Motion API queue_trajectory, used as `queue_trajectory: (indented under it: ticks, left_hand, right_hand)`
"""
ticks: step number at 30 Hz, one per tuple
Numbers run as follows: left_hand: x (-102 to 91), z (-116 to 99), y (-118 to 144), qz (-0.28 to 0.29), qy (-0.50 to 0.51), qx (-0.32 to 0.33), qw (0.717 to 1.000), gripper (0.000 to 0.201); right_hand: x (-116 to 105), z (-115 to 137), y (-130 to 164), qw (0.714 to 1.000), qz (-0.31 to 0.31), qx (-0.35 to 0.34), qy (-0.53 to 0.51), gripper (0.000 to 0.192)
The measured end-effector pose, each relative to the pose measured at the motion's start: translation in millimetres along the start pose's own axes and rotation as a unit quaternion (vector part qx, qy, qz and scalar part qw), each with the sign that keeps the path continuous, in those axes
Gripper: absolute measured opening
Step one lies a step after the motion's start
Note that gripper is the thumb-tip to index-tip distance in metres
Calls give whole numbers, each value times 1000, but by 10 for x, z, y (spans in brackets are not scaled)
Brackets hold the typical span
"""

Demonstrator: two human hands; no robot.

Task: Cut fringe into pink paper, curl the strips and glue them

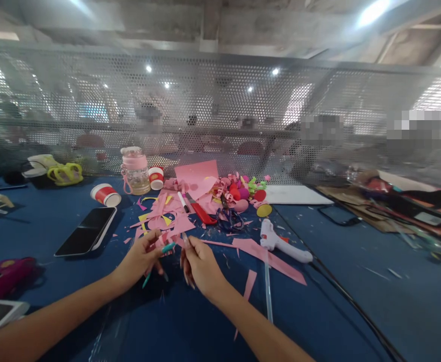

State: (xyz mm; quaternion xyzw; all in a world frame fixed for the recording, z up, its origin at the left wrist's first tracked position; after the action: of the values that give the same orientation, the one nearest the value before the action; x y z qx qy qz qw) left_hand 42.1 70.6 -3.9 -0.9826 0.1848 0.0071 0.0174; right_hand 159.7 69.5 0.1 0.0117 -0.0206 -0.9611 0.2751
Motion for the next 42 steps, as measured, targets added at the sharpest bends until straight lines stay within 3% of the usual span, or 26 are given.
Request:
queue_trajectory:
  ticks: [5,11,17,23,30,34,39,42]
  left_hand:
    - [6,-73,55,16,-116,22,993,37]
    - [29,-183,120,21,-327,42,944,26]
    - [210,-433,207,32,-458,191,868,24]
    - [202,-242,237,63,-419,81,902,28]
    - [203,-361,264,75,-379,120,915,30]
    - [139,-262,163,52,-373,83,923,35]
    - [119,-205,139,52,-315,87,944,29]
    - [120,-117,141,57,-258,37,964,26]
  right_hand:
    - [14,37,20,1000,3,-7,-10,41]
    - [30,66,73,1000,-14,-20,0,41]
    - [35,66,83,999,-14,-24,18,38]
    - [30,88,81,1000,-8,-23,13,39]
    - [93,73,78,999,24,-18,-31,37]
    - [138,92,86,999,35,-3,-24,38]
    - [165,144,90,998,58,-19,-2,42]
    - [172,133,89,998,67,-19,-11,43]
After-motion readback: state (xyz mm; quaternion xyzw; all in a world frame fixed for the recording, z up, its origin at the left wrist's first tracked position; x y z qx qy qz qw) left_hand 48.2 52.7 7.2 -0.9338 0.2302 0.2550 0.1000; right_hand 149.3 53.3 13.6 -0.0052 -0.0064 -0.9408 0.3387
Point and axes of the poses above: each hand's wrist, its own y-axis away from the middle knuckle, its own x-axis out of the palm, z = x × y, the point moved 7 cm from there along -y, towards the middle knuckle, and after that the axes turned 11 degrees about z, right-handed, at the moved point
